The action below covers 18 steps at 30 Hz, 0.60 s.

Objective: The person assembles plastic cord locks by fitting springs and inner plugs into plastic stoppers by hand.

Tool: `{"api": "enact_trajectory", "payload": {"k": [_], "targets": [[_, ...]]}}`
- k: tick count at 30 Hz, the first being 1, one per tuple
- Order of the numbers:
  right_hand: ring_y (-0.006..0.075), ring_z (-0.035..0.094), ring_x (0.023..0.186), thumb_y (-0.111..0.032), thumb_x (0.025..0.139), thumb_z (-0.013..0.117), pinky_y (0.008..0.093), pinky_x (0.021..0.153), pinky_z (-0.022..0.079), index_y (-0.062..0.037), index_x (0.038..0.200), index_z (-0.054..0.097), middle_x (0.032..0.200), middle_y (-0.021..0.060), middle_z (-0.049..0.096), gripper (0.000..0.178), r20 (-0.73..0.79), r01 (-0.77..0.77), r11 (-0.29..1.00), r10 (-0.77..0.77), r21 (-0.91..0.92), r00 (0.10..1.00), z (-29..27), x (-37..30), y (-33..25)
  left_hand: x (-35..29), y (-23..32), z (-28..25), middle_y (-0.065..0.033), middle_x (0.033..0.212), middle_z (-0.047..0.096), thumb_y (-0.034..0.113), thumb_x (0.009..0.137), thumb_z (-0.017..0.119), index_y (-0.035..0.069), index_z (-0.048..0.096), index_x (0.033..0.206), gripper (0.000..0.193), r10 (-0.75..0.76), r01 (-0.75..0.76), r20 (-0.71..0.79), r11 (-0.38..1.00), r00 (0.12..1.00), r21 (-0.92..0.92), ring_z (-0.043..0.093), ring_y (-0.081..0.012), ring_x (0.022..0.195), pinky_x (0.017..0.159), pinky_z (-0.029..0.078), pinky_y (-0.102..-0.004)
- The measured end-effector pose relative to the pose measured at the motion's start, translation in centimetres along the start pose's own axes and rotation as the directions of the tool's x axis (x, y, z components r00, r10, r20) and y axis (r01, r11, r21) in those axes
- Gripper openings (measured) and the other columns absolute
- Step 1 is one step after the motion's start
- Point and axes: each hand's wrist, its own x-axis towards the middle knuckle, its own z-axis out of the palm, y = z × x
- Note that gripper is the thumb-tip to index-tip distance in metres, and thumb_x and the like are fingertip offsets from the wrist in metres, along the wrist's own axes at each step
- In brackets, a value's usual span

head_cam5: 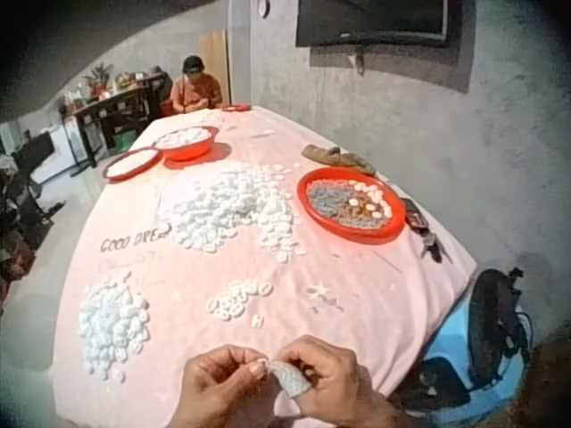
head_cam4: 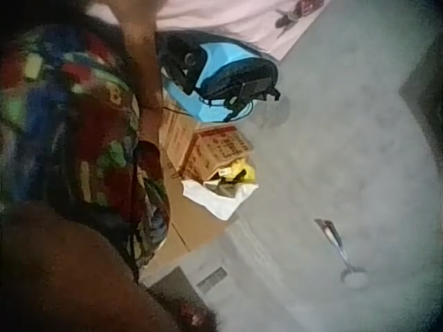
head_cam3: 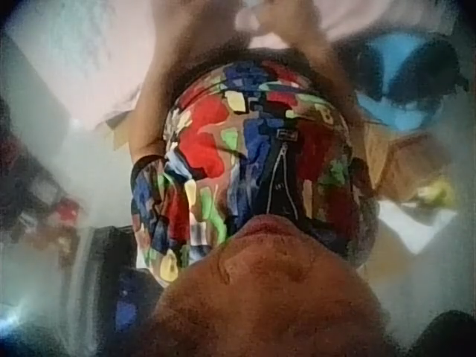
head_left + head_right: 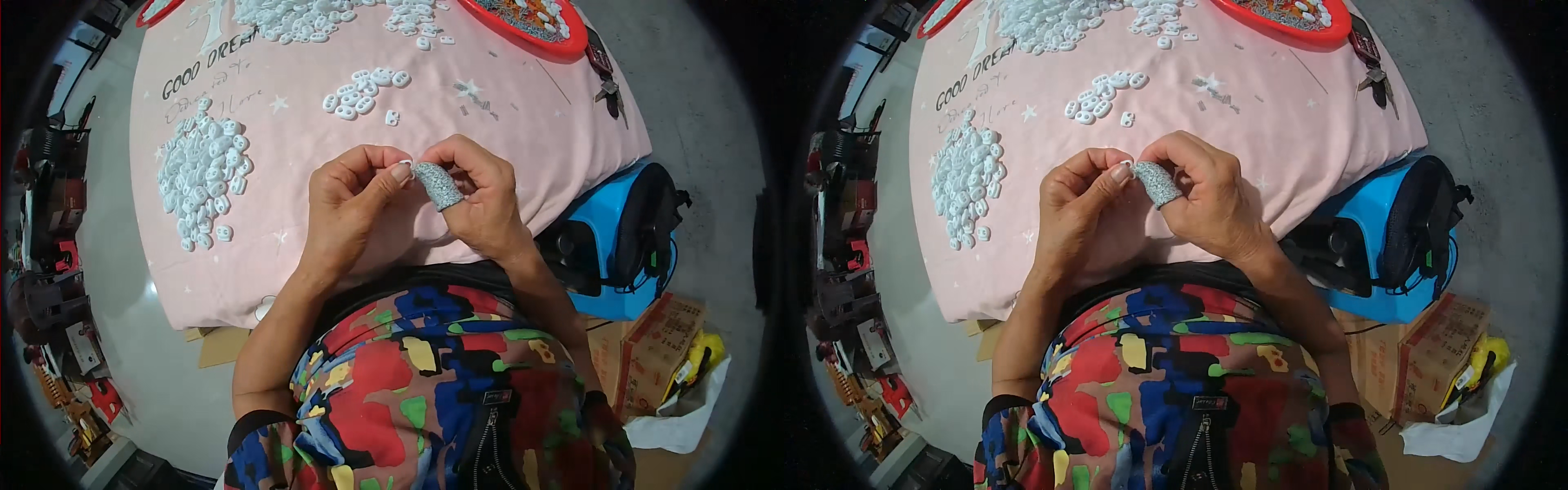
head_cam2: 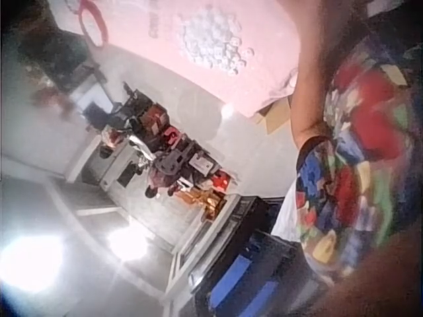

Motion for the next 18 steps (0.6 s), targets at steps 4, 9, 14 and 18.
{"api": "enact_trajectory", "payload": {"k": [4, 9, 14, 18], "targets": [[0.0036, 0.055, 0.072, 0.003, 0.083, 0.066, 0.0186, 0.062, 0.046, 0.0005, 0.091, 0.06, 0.079, 0.0001, 0.058, 0.01, -0.007, 0.016, 1.0, -0.016, -0.009, 1.0, 0.34, 0.04, -0.04, -0.05, -0.12, -0.18, -0.001, 0.086, 0.066, 0.009, 0.091, 0.065, -0.001, 0.065, 0.098, 0.012, -0.004, 0.004, -0.012, 1.0, 1.0, 0.022, 0.058, -0.0052, 0.077, 0.068, 0.047, -0.0192], [0.0034, 0.054, 0.072, 0.003, 0.084, 0.063, 0.0183, 0.061, 0.045, 0.0005, 0.092, 0.061, 0.079, -0.0004, 0.057, 0.009, -0.009, 0.036, 0.999, -0.036, -0.016, 0.999, 0.41, 0.11, 0.1, 0.04, 0.05, -0.12, -0.0004, 0.087, 0.066, 0.009, 0.091, 0.065, -0.001, 0.064, 0.098, 0.013, 0.006, -0.004, -0.015, 0.997, 1.0, 0.075, 0.058, -0.0051, 0.077, 0.069, 0.047, -0.019], [0.0026, 0.052, 0.067, -0.002, 0.089, 0.059, 0.017, 0.058, 0.043, 0.0001, 0.099, 0.062, 0.081, -0.0007, 0.058, 0.011, 0.039, -0.118, 0.958, 0.111, 0.26, 0.993, -0.04, 0.26, 0.31, 0.24, 0.36, -0.41, 0.0002, 0.086, 0.065, 0.011, 0.091, 0.065, 0.001, 0.064, 0.1, 0.014, -0.042, 0.042, 0.018, 0.999, 0.999, -0.007, 0.058, -0.0051, 0.076, 0.069, 0.045, -0.0183], [0.0022, 0.05, 0.064, -0.006, 0.091, 0.057, 0.0166, 0.057, 0.043, -0.0002, 0.102, 0.062, 0.085, 0.0008, 0.059, 0.013, 0.058, -0.198, 0.929, 0.189, 0.313, 0.98, -0.35, 0.19, 0.22, 0.45, 0.43, -0.88, 0.0003, 0.086, 0.065, 0.012, 0.091, 0.066, 0.001, 0.064, 0.1, 0.015, -0.1, 0.1, 0.018, 0.995, 0.995, 0.0, 0.057, -0.0048, 0.076, 0.068, 0.045, -0.0179]]}}
